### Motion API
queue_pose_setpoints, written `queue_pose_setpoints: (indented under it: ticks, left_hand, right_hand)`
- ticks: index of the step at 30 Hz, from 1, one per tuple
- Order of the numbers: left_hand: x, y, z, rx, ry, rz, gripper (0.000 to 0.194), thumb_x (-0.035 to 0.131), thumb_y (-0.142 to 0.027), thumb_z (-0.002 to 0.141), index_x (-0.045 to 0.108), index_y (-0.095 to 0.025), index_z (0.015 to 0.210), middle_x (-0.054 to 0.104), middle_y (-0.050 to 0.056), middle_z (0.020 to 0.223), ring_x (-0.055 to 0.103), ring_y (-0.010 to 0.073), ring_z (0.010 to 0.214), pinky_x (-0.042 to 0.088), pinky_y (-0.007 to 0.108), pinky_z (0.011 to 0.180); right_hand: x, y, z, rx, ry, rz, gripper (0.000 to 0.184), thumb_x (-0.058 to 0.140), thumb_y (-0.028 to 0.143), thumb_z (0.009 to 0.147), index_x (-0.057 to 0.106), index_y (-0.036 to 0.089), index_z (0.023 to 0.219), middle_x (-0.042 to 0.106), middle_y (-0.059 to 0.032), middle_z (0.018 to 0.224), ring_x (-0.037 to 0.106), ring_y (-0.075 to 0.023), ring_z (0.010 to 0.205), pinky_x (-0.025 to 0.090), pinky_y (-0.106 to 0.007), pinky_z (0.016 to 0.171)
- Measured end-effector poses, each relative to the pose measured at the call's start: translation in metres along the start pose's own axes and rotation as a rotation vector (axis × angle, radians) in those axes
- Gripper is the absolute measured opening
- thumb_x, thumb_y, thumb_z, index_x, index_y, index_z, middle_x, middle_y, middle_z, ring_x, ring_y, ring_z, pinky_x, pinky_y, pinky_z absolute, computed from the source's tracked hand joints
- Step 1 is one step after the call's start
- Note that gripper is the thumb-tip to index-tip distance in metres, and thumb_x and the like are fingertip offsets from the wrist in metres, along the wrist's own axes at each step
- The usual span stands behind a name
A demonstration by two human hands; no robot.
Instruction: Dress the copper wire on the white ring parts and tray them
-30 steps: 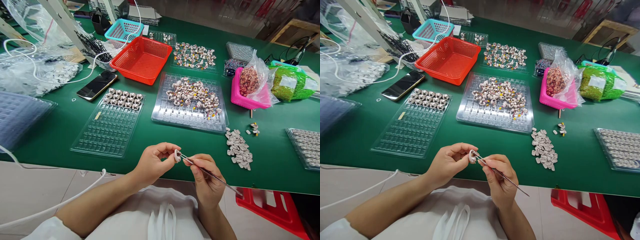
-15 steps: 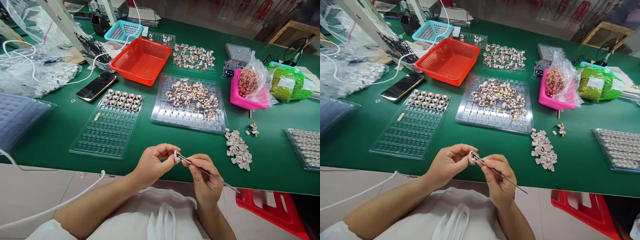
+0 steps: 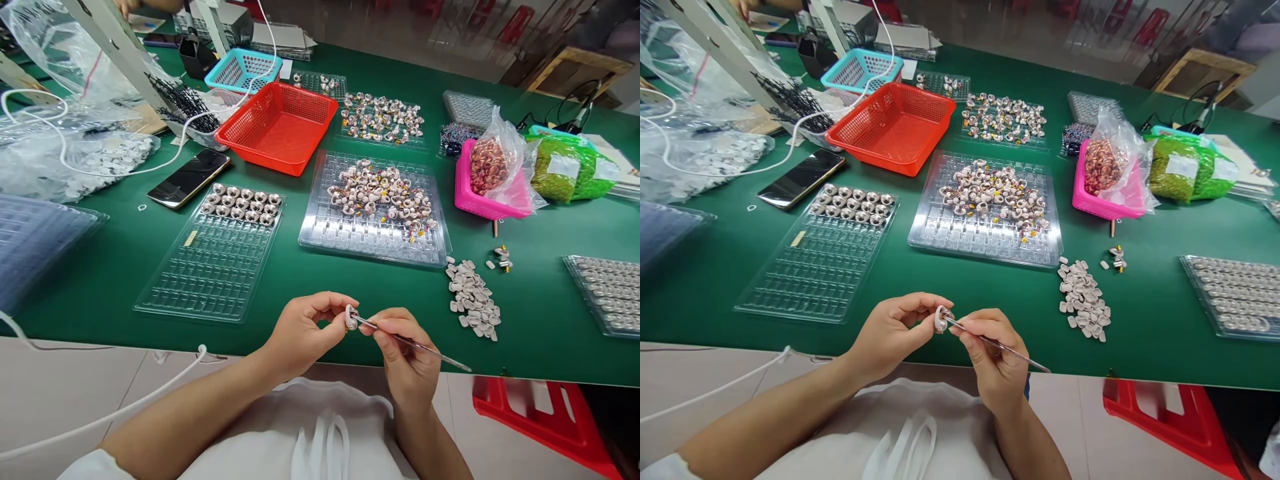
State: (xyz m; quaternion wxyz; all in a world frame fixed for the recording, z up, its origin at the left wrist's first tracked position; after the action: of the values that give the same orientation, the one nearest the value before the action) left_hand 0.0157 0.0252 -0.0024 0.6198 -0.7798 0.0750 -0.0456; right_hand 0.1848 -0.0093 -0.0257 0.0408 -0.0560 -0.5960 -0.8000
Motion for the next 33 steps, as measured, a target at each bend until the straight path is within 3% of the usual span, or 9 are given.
queue_pose_setpoints:
  ticks: [4, 6, 10, 13, 17, 27, 33]
  left_hand:
    - [0.001, -0.004, -0.001, 0.051, 0.023, 0.055, 0.016, 0.064, -0.019, 0.079, 0.076, -0.013, 0.088, 0.077, 0.005, 0.075, 0.069, 0.0156, 0.068, 0.056, 0.023, 0.066]
    - [0.001, -0.006, -0.001, 0.061, 0.034, 0.080, 0.015, 0.063, -0.018, 0.079, 0.075, -0.014, 0.087, 0.076, 0.004, 0.073, 0.067, 0.0149, 0.066, 0.054, 0.023, 0.064]
    - [0.001, -0.007, -0.002, 0.063, 0.036, 0.061, 0.013, 0.063, -0.017, 0.080, 0.075, -0.014, 0.085, 0.075, 0.004, 0.073, 0.066, 0.0142, 0.065, 0.054, 0.023, 0.064]
    - [0.002, -0.007, -0.003, 0.062, 0.024, 0.010, 0.012, 0.064, -0.016, 0.080, 0.074, -0.014, 0.086, 0.075, 0.005, 0.076, 0.067, 0.0145, 0.067, 0.055, 0.022, 0.065]
    - [0.006, -0.006, -0.003, 0.120, 0.032, -0.022, 0.013, 0.063, -0.019, 0.084, 0.075, -0.014, 0.087, 0.076, 0.005, 0.078, 0.071, 0.0164, 0.073, 0.058, 0.024, 0.071]
    - [0.003, -0.001, -0.008, 0.232, -0.008, 0.058, 0.020, 0.067, -0.017, 0.086, 0.079, -0.015, 0.103, 0.082, 0.008, 0.096, 0.078, 0.0194, 0.084, 0.061, 0.023, 0.077]
    - [0.001, -0.003, -0.009, 0.369, 0.067, 0.054, 0.030, 0.062, -0.008, 0.090, 0.078, -0.019, 0.113, 0.083, 0.005, 0.095, 0.078, 0.0173, 0.085, 0.061, 0.021, 0.078]
  right_hand:
    - [-0.001, -0.004, 0.007, 0.041, 0.028, 0.118, 0.021, 0.064, 0.014, 0.093, 0.074, 0.028, 0.105, 0.068, -0.0028, 0.091, 0.071, -0.0161, 0.073, 0.061, -0.033, 0.063]
    - [-0.003, -0.002, 0.010, 0.034, 0.026, 0.103, 0.017, 0.063, 0.018, 0.095, 0.074, 0.027, 0.103, 0.069, -0.0036, 0.088, 0.069, -0.0182, 0.078, 0.059, -0.035, 0.067]
    - [-0.009, 0.007, 0.012, 0.011, -0.018, 0.018, 0.023, 0.050, 0.023, 0.102, 0.073, 0.025, 0.100, 0.069, -0.0056, 0.090, 0.065, -0.0218, 0.091, 0.054, -0.040, 0.081]
    - [-0.008, 0.009, 0.011, 0.067, 0.013, -0.131, 0.026, 0.046, 0.020, 0.102, 0.071, 0.026, 0.101, 0.066, -0.0043, 0.091, 0.062, -0.0187, 0.088, 0.051, -0.033, 0.075]
    - [0.006, 0.003, 0.008, 0.131, 0.135, -0.275, 0.016, 0.060, 0.018, 0.094, 0.067, 0.026, 0.105, 0.062, -0.0021, 0.092, 0.057, -0.0148, 0.077, 0.047, -0.027, 0.065]
    - [0.021, -0.005, 0.010, 0.110, 0.001, -0.249, 0.018, 0.062, 0.010, 0.085, 0.059, 0.025, 0.093, 0.053, 0.0024, 0.081, 0.049, -0.0121, 0.067, 0.041, -0.025, 0.057]
    - [0.022, -0.005, 0.013, 0.139, -0.039, -0.112, 0.016, 0.060, 0.009, 0.086, 0.060, 0.024, 0.090, 0.052, 0.0025, 0.078, 0.052, -0.0118, 0.064, 0.042, -0.025, 0.055]
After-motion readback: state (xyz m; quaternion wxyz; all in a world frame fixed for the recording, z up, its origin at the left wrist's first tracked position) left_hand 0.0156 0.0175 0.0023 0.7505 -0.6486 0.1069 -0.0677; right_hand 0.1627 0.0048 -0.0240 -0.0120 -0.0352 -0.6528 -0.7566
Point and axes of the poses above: each hand's wrist, its own z-axis towards the middle knuckle, its own x-axis out of the palm, y = z × x, the point moved 3 cm from there along z, towards the middle knuckle
